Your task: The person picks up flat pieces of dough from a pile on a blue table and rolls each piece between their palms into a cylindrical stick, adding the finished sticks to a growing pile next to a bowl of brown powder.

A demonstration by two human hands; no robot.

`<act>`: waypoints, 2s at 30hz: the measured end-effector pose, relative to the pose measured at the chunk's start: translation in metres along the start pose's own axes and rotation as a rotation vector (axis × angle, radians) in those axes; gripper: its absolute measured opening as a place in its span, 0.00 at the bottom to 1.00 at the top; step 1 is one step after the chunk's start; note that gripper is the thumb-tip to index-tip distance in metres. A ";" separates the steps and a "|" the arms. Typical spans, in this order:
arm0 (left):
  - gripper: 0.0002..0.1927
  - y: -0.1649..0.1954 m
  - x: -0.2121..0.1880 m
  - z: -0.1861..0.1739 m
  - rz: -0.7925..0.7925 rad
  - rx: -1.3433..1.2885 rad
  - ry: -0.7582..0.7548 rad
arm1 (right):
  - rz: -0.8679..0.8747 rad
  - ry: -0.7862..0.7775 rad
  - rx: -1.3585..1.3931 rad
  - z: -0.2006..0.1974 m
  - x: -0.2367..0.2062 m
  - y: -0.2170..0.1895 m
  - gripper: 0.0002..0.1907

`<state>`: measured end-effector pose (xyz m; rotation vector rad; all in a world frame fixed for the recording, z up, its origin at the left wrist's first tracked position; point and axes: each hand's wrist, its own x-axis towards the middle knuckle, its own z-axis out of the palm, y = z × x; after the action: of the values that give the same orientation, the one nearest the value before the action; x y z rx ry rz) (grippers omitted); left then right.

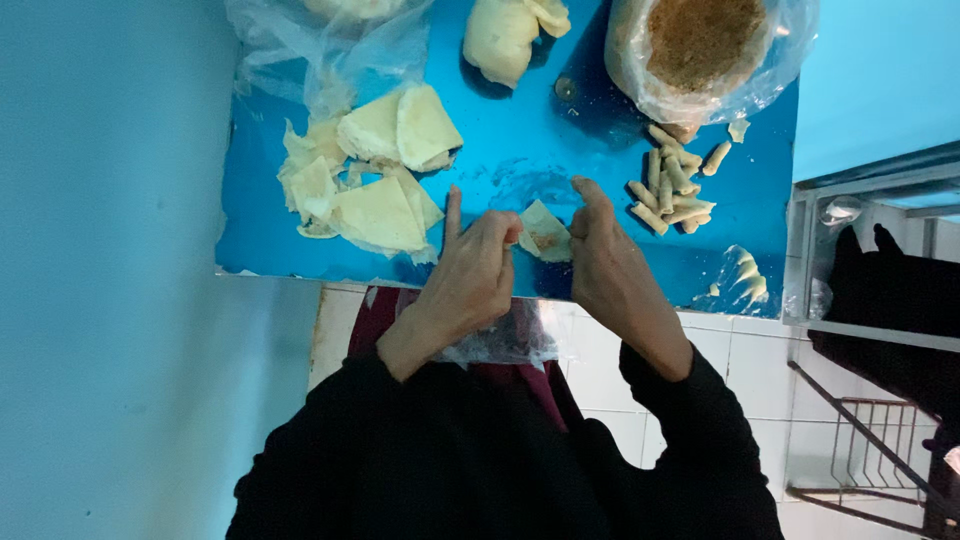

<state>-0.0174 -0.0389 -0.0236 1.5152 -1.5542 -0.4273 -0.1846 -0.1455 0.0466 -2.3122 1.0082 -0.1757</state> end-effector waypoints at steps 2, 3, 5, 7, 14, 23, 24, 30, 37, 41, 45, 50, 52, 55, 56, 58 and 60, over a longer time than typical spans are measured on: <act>0.15 0.002 0.000 -0.002 -0.029 -0.074 0.024 | -0.135 0.066 0.016 -0.002 0.000 -0.001 0.33; 0.15 0.003 0.000 -0.002 -0.043 -0.111 0.036 | -0.203 0.099 0.025 -0.002 0.000 -0.001 0.34; 0.19 0.005 0.001 -0.002 -0.046 -0.182 0.088 | -0.263 0.151 -0.037 -0.001 -0.002 -0.001 0.36; 0.21 0.005 0.003 0.000 -0.058 -0.200 0.127 | -0.296 0.201 -0.049 0.002 -0.006 0.000 0.36; 0.15 0.000 0.005 0.009 -0.067 -0.141 0.187 | -0.261 0.213 -0.007 0.024 -0.011 0.002 0.31; 0.15 0.004 0.005 0.008 -0.151 -0.211 0.190 | -0.292 0.188 0.045 0.025 -0.008 0.003 0.27; 0.14 0.004 0.004 0.008 -0.151 -0.200 0.182 | -0.231 0.165 0.091 0.024 -0.008 0.005 0.26; 0.12 0.004 -0.001 0.011 -0.111 -0.197 0.217 | -0.285 0.237 0.074 0.028 -0.008 0.014 0.28; 0.09 0.000 -0.003 0.017 -0.052 -0.168 0.149 | -0.283 0.248 0.006 0.029 -0.007 0.023 0.29; 0.13 -0.003 -0.007 0.023 0.041 -0.032 0.123 | -0.183 0.320 0.024 0.020 -0.018 0.028 0.32; 0.21 -0.007 -0.010 0.026 0.119 0.077 0.029 | -0.147 0.332 -0.052 0.022 -0.019 0.025 0.32; 0.16 -0.007 -0.012 0.023 0.162 0.264 0.012 | -0.143 0.267 -0.133 0.020 -0.016 0.017 0.32; 0.15 -0.006 -0.013 0.021 0.174 0.314 0.018 | -0.162 0.275 -0.161 0.019 -0.017 0.014 0.33; 0.15 -0.005 -0.013 0.020 0.185 0.370 0.014 | -0.167 0.293 -0.204 0.019 -0.017 0.011 0.34; 0.15 -0.005 -0.013 0.020 0.188 0.385 0.013 | -0.159 0.290 -0.216 0.020 -0.016 0.010 0.33; 0.16 -0.005 -0.012 0.019 0.195 0.397 0.010 | -0.156 0.285 -0.250 0.021 -0.015 0.009 0.33; 0.16 -0.005 -0.012 0.019 0.201 0.400 0.017 | -0.174 0.285 -0.294 0.021 -0.014 0.008 0.32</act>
<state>-0.0308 -0.0354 -0.0414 1.6275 -1.8339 0.0158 -0.1917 -0.1301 0.0267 -2.7012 1.0235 -0.4661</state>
